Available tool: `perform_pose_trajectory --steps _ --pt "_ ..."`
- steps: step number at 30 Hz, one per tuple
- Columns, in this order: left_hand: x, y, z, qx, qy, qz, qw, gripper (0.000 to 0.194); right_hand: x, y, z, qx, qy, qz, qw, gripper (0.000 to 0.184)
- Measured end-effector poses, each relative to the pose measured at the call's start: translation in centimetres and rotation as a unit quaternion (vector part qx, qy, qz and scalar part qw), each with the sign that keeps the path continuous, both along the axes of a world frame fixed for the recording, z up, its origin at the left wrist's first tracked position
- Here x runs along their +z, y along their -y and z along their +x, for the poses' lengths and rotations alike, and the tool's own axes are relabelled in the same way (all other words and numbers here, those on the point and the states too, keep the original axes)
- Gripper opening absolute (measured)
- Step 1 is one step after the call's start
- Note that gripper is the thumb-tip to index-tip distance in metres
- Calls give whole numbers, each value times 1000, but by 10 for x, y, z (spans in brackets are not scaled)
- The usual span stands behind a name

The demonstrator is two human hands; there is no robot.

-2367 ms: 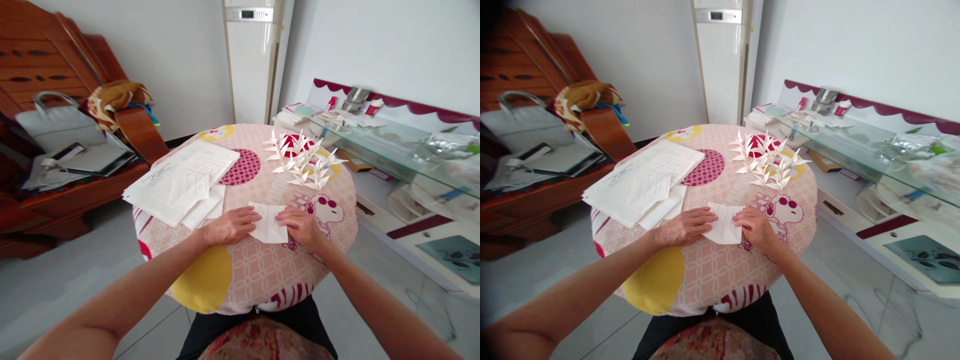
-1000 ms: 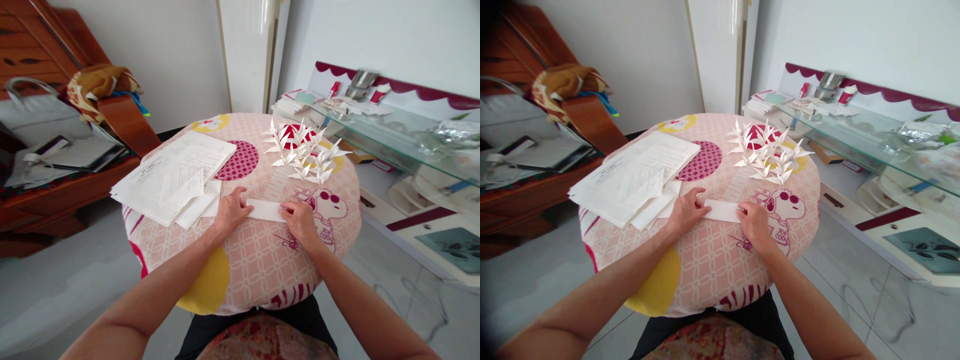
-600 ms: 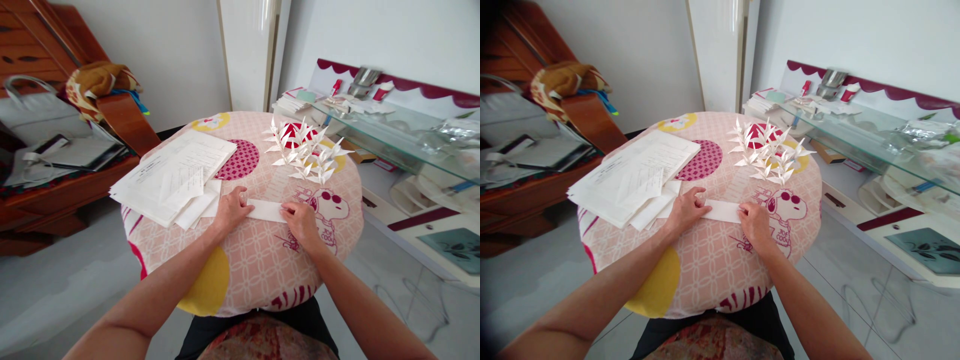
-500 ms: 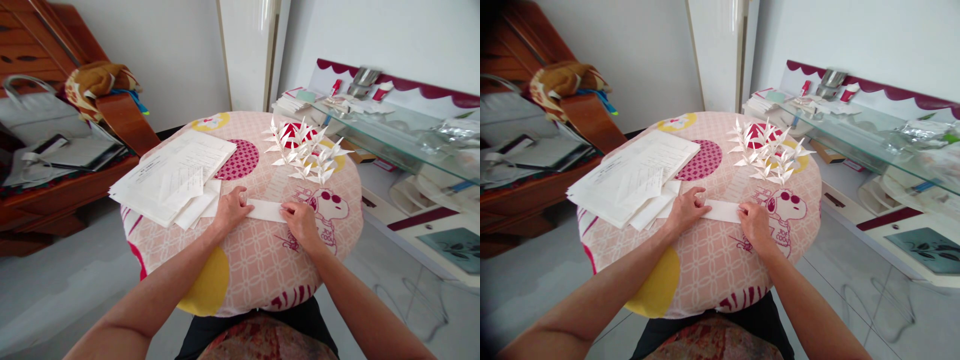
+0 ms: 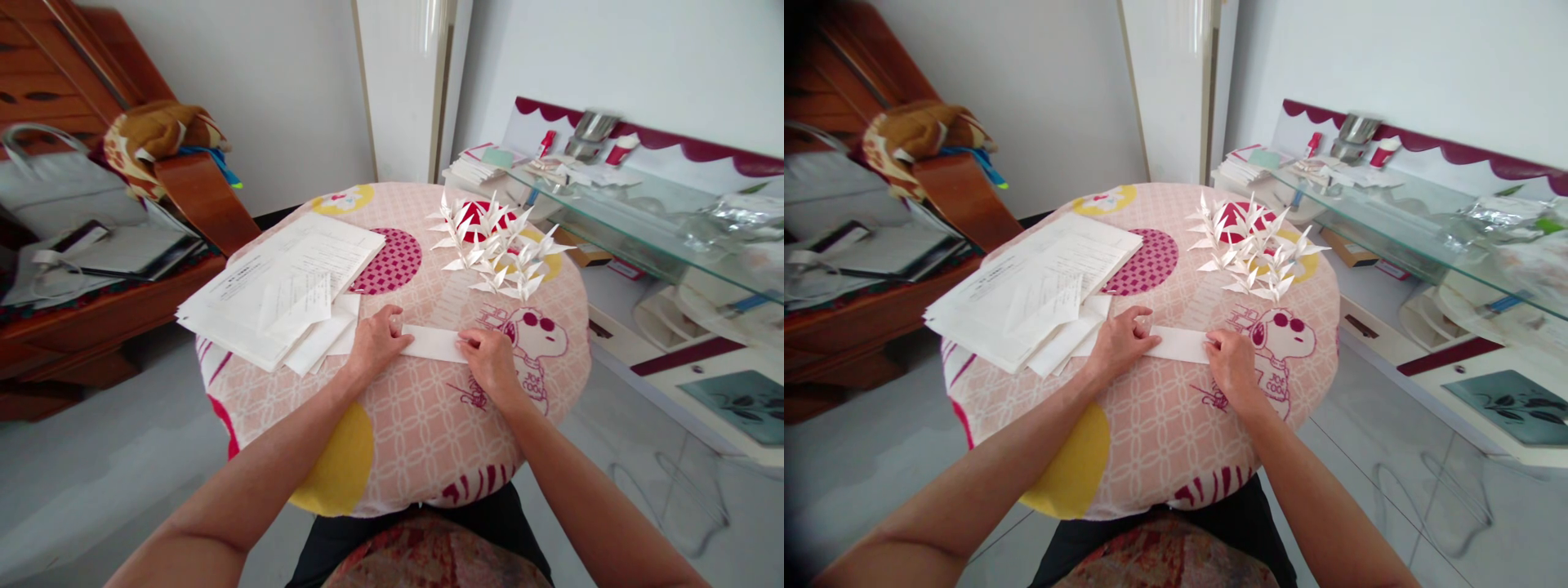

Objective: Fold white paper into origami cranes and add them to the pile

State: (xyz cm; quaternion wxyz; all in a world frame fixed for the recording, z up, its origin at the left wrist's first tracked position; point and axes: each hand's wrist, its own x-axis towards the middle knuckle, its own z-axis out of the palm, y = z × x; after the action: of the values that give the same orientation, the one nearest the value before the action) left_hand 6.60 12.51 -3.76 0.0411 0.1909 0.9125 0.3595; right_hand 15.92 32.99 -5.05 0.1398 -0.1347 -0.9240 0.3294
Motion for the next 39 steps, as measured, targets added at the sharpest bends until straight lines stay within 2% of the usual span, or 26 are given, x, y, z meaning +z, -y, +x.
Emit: perform_pose_trajectory --steps 4,7,10,14,17,20,23,28,33,39 --pt "-2 0 1 -11 -5 -7 1000 49 1 0 -1 -3 7 -6 1000 15" --pt "-5 -1 2 -53 -83 3 995 50 2 0 -2 0 11 8 1000 13" --pt "-7 -2 0 -169 -180 27 969 43 3 1 -4 13 14 39 999 13" --pt "-3 3 -8 -365 -135 3 921 41 10 4 -5 21 43 129 991 14" --pt "-1 11 -13 -429 -117 -27 895 45 17 8 -4 38 54 211 975 15" --pt "-1 15 -15 -447 -125 -52 884 52 21 11 -4 93 32 274 957 22" --pt "-2 14 -14 -448 -130 -69 882 50 20 13 -4 163 -4 319 934 30" --pt "2 11 -10 -449 -136 -81 880 45 12 12 5 253 7 321 913 28" --pt "6 14 -10 -465 -150 -113 865 48 7 14 21 269 -36 320 908 23" --pt "3 22 -16 -476 -157 -85 861 39 7 9 30 294 -39 360 885 20"
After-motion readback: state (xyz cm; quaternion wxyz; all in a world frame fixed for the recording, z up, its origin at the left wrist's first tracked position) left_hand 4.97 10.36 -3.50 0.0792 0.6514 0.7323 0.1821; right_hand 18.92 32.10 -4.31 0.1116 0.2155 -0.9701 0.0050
